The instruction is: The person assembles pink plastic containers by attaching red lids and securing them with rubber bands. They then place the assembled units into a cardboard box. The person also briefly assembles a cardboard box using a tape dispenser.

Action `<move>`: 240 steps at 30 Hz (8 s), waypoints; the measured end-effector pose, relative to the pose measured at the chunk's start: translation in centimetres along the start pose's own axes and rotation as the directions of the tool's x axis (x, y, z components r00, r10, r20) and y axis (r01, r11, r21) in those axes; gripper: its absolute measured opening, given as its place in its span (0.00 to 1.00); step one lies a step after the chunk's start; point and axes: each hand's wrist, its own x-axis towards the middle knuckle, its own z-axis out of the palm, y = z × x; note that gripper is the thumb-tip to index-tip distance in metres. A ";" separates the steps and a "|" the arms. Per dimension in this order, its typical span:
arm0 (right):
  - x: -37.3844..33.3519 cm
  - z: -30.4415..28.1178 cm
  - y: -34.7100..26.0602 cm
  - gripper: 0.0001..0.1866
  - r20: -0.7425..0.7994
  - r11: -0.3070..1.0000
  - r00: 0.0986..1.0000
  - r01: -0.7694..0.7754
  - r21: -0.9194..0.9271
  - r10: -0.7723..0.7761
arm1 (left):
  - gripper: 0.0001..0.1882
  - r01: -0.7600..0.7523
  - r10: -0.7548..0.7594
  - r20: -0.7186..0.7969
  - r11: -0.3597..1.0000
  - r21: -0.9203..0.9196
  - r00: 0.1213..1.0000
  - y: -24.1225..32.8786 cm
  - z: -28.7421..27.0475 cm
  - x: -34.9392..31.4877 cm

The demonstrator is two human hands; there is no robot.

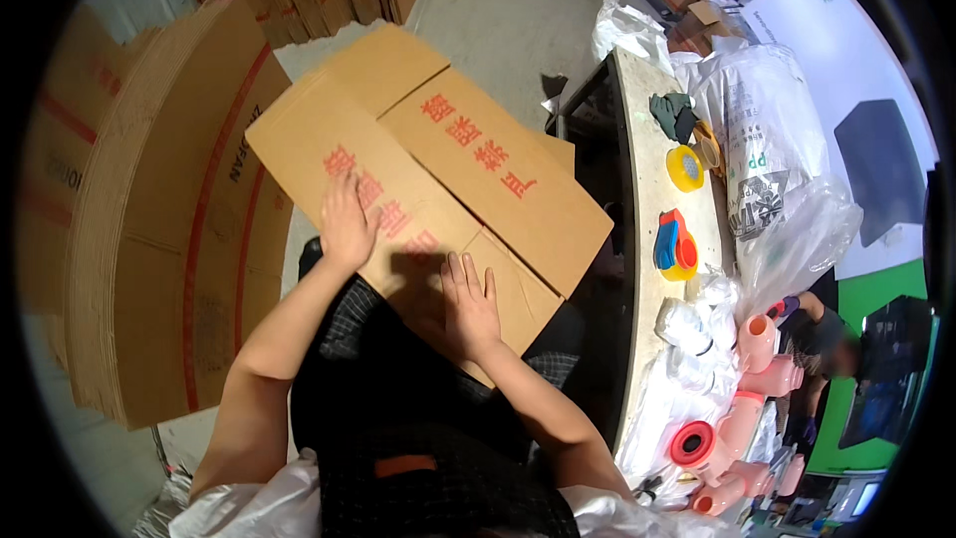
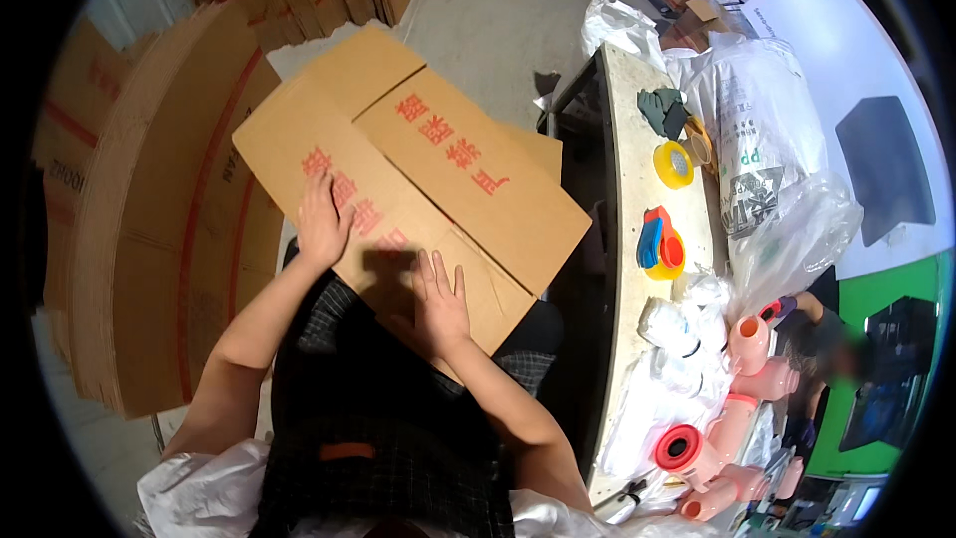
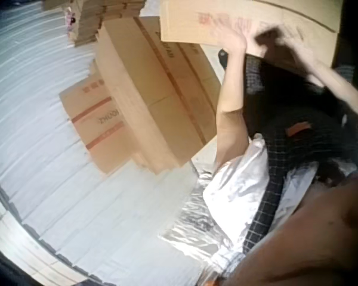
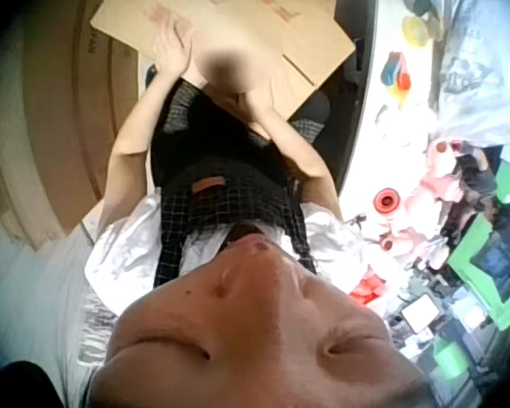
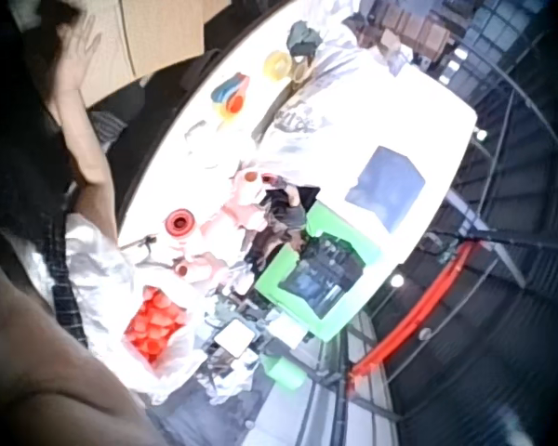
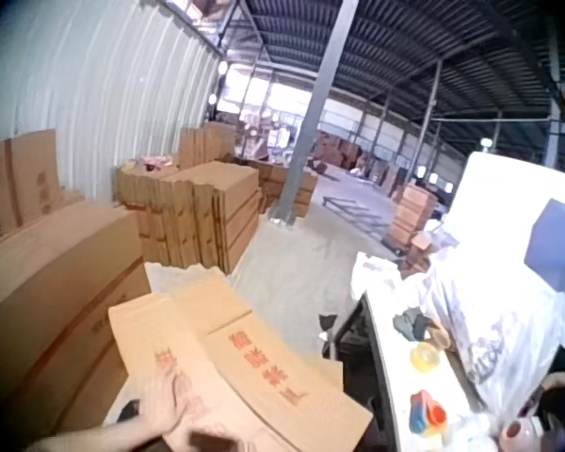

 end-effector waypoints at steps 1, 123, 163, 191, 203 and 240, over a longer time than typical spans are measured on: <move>1.0 0.3 -0.1 0.56 -0.015 1.000 1.000 0.011 0.028 -0.010 | 0.40 0.042 -0.042 0.013 0.998 0.050 0.999 -1.3 -0.8 2.6; 26.7 -33.1 16.5 0.29 -0.660 0.986 0.743 0.006 0.169 0.109 | 0.35 -0.805 0.514 0.858 0.504 -0.314 -0.013 12.7 -25.9 30.0; 19.9 -33.4 8.2 0.19 0.029 0.622 0.887 -0.346 0.703 0.461 | 0.36 -0.358 0.358 0.407 0.930 -0.080 0.840 16.7 -15.0 23.7; 17.7 -27.7 9.2 0.27 -0.134 0.746 0.959 -0.102 0.658 0.249 | 0.07 0.873 0.179 0.882 0.153 -0.463 0.436 17.9 -16.6 26.7; 19.2 -28.9 8.8 0.28 -0.113 0.740 0.975 -0.068 0.669 0.193 | 0.04 0.750 -0.035 0.788 0.336 -0.570 0.615 19.4 -19.3 25.5; 18.5 -26.7 9.3 0.34 -0.047 0.557 0.908 -0.213 0.803 0.416 | 0.24 0.727 -0.077 0.723 0.069 -0.683 0.687 17.3 -19.1 31.3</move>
